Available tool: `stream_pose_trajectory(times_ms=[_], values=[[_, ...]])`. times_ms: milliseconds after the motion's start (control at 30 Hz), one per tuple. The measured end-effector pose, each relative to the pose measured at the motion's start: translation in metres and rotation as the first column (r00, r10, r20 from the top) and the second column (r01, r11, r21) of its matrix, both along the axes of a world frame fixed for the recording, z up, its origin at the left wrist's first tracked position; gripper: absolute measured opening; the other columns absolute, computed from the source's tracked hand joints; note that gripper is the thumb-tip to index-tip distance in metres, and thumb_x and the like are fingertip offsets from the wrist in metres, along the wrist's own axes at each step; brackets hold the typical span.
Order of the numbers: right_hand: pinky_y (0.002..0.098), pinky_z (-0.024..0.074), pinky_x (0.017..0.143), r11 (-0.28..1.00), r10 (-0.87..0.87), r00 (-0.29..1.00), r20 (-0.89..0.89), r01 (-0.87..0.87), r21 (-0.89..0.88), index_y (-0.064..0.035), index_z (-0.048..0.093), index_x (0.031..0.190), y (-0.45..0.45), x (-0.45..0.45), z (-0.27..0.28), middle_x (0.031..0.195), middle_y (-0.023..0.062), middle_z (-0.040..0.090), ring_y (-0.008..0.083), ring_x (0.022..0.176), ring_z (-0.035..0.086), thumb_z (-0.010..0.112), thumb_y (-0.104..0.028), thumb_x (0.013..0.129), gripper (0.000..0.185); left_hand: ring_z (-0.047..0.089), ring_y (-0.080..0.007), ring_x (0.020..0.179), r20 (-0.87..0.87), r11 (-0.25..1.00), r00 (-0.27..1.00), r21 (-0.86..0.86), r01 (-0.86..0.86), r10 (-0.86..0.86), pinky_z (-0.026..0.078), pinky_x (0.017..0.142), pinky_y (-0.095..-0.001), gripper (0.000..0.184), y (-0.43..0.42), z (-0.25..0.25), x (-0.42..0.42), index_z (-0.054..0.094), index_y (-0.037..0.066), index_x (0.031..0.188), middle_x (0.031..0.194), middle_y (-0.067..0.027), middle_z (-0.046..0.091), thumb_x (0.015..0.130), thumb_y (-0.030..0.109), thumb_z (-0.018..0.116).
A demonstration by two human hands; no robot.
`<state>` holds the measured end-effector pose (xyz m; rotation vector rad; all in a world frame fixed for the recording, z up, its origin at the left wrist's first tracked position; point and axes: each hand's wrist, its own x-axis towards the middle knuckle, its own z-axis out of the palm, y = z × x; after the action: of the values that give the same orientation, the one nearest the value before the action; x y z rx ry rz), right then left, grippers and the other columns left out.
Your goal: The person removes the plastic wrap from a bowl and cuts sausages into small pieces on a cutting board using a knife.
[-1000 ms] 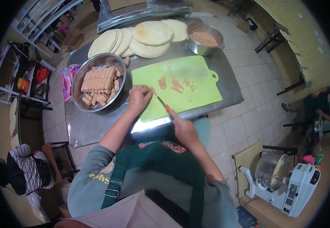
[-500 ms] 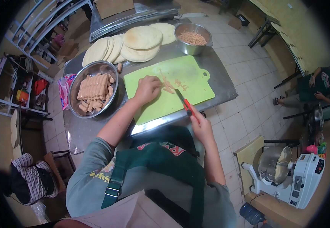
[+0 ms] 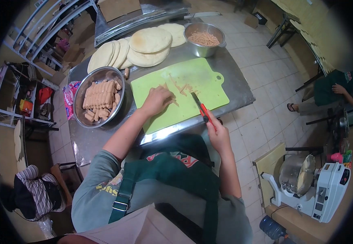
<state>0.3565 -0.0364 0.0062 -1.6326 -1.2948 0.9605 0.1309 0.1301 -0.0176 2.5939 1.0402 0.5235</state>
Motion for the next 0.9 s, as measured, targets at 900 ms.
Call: stream_pose_trajectory(times_ms=[900], values=[[0.0219, 0.0402, 0.054, 0.992, 0.112, 0.986, 0.121, -0.118, 0.04, -0.0146, 0.046, 0.132, 0.011, -0.027, -0.004, 0.063, 0.0009, 0.05, 0.0067, 0.056, 0.045, 0.047, -0.009, 0.09, 0.043, 0.061, -0.0254, 0.072, 0.274, 0.872, 0.841, -0.306, -0.383, 0.466, 0.049, 0.067, -0.0357, 0.032, -0.014, -0.009, -0.028, 0.063, 0.002, 0.099, 0.084, -0.0134, 0.064, 0.07, 0.015, 0.07]])
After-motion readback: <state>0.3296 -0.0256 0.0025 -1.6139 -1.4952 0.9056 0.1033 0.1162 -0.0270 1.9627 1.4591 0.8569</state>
